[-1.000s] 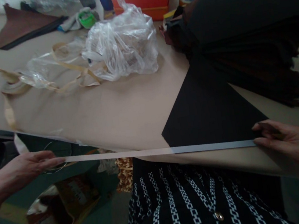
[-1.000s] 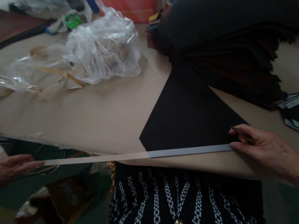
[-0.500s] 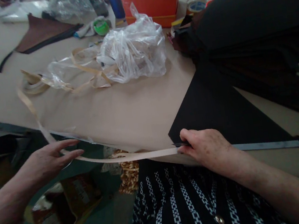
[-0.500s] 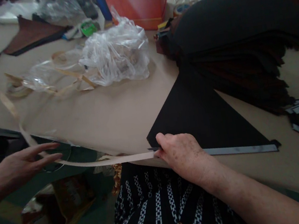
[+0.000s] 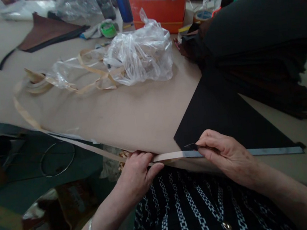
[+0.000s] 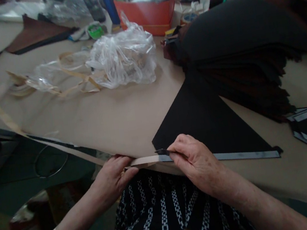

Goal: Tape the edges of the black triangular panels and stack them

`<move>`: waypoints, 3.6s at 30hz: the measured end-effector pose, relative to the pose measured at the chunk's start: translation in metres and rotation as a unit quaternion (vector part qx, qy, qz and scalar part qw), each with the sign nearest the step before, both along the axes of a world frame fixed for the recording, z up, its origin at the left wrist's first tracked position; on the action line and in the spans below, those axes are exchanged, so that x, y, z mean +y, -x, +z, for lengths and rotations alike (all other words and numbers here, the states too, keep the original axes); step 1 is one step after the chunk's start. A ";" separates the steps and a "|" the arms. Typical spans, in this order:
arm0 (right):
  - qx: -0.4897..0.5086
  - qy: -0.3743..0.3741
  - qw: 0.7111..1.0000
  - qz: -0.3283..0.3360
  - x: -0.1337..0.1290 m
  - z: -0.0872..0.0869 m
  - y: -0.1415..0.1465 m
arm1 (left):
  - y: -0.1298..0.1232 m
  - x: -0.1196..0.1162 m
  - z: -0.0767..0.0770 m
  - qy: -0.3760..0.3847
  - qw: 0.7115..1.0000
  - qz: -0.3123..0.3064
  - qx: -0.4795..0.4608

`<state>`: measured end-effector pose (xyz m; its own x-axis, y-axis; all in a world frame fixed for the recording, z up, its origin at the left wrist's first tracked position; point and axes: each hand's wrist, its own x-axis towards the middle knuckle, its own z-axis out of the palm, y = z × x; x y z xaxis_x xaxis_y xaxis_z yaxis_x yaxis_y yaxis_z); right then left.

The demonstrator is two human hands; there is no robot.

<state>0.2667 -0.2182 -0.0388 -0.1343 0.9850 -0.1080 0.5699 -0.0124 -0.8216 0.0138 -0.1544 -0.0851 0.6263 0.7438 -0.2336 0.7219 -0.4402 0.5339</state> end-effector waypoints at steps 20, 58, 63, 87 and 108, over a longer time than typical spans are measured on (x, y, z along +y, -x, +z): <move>-0.014 0.125 0.992 -0.021 -0.002 -0.024 0.023 | -0.048 0.016 0.037 0.155 0.988 -0.007 0.005; -0.233 0.105 0.940 -0.226 0.032 -0.023 -0.169 | -0.077 0.010 0.012 -0.038 0.983 -0.134 -0.118; -0.219 0.190 0.938 -0.192 -0.029 -0.018 -0.163 | -0.090 0.013 0.021 -0.018 0.984 -0.156 -0.088; 0.003 0.060 0.985 -0.161 -0.062 0.014 -0.116 | -0.146 -0.008 0.052 0.362 0.907 -0.042 -0.212; 0.232 0.177 0.936 -0.196 -0.049 -0.005 -0.091 | -0.160 -0.020 0.037 0.336 0.921 -0.032 -0.196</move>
